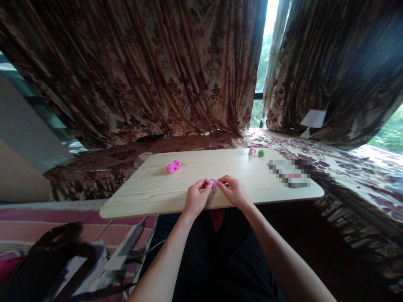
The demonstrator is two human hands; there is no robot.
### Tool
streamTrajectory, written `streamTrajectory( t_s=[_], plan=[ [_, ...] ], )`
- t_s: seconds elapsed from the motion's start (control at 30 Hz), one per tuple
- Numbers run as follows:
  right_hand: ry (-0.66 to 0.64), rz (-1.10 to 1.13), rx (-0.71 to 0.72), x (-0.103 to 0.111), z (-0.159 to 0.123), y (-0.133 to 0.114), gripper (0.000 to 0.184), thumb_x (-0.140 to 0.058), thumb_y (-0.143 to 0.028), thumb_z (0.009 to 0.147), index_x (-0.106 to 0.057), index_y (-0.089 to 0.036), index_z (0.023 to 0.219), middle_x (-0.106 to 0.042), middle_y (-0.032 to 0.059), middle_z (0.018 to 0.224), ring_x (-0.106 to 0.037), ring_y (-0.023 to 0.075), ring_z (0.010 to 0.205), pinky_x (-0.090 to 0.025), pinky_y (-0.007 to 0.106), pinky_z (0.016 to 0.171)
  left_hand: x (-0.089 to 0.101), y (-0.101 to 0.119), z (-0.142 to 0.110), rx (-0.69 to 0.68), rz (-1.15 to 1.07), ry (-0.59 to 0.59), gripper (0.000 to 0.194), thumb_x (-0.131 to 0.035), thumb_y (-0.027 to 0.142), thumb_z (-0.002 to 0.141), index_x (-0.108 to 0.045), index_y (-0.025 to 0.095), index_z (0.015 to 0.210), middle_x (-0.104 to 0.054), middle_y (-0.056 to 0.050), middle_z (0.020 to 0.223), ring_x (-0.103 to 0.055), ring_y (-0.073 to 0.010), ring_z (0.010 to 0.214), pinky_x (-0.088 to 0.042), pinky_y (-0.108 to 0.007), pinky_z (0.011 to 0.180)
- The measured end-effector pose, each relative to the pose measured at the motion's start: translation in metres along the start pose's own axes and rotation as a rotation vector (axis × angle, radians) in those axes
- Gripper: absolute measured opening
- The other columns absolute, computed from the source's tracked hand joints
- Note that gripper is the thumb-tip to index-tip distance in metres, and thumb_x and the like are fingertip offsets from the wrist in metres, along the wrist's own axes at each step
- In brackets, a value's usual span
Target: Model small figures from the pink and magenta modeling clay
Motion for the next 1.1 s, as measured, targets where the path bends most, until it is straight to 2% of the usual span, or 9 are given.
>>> streamTrajectory(
  t_s=[0.23,0.33,0.53,0.9,1.1],
  plan=[
    [-0.01,0.006,0.002,0.0039,0.001,-0.0057,0.024,-0.049,-0.032,0.085,-0.068,-0.018,0.084,-0.067,0.0035,0.082,-0.061,0.0151,0.079,-0.047,0.025,0.069,-0.0004,0.004,-0.0002,-0.005,0.007,-0.018,0.021,-0.053,0.032,0.078,-0.068,0.018,0.085,-0.07,-0.003,0.092,-0.063,-0.018,0.089,-0.043,-0.027,0.087],
    [-0.027,0.004,0.019,0.0035,0.0013,-0.0081,0.023,-0.049,-0.03,0.085,-0.069,-0.02,0.08,-0.066,0.0033,0.082,-0.06,0.0147,0.079,-0.046,0.026,0.073,-0.0011,0.0044,-0.0006,-0.002,0.015,-0.022,0.022,-0.053,0.031,0.078,-0.068,0.019,0.088,-0.07,-0.002,0.092,-0.062,-0.0178,0.089,-0.043,-0.027,0.085],
    [-0.016,0.009,0.022,0.0012,0.0006,-0.0052,0.02,-0.053,-0.031,0.083,-0.069,-0.02,0.08,-0.065,0.0026,0.079,-0.06,0.0139,0.076,-0.046,0.023,0.065,-0.0028,0.0012,-0.001,0.001,0.027,-0.029,0.025,-0.053,0.031,0.078,-0.068,0.017,0.093,-0.071,-0.003,0.09,-0.063,-0.018,0.085,-0.045,-0.028,0.083],
    [-0.012,0.026,-0.01,-0.0001,0.0013,-0.0013,0.023,-0.054,-0.036,0.082,-0.068,-0.019,0.078,-0.066,0.0026,0.077,-0.061,0.0142,0.072,-0.047,0.023,0.062,-0.005,0.0041,-0.002,-0.018,0.041,-0.035,0.024,-0.054,0.029,0.077,-0.068,0.018,0.094,-0.071,-0.003,0.091,-0.063,-0.0176,0.085,-0.046,-0.027,0.082],
    [-0.006,0.046,-0.019,-0.0003,0.0017,-0.0019,0.023,-0.052,-0.036,0.083,-0.068,-0.019,0.087,-0.067,0.0035,0.083,-0.061,0.0142,0.074,-0.048,0.024,0.065,-0.0057,0.0001,-0.0008,-0.021,0.053,-0.033,0.026,-0.056,0.03,0.077,-0.068,0.018,0.097,-0.071,-0.004,0.097,-0.064,-0.0183,0.09,-0.046,-0.028,0.086]
  ],
)
Point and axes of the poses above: each hand's wrist, its own z-axis towards the middle knuckle, its own x-axis out of the back of the hand, y = z × x, the point moved 6 cm from there along z, towards the middle knuckle
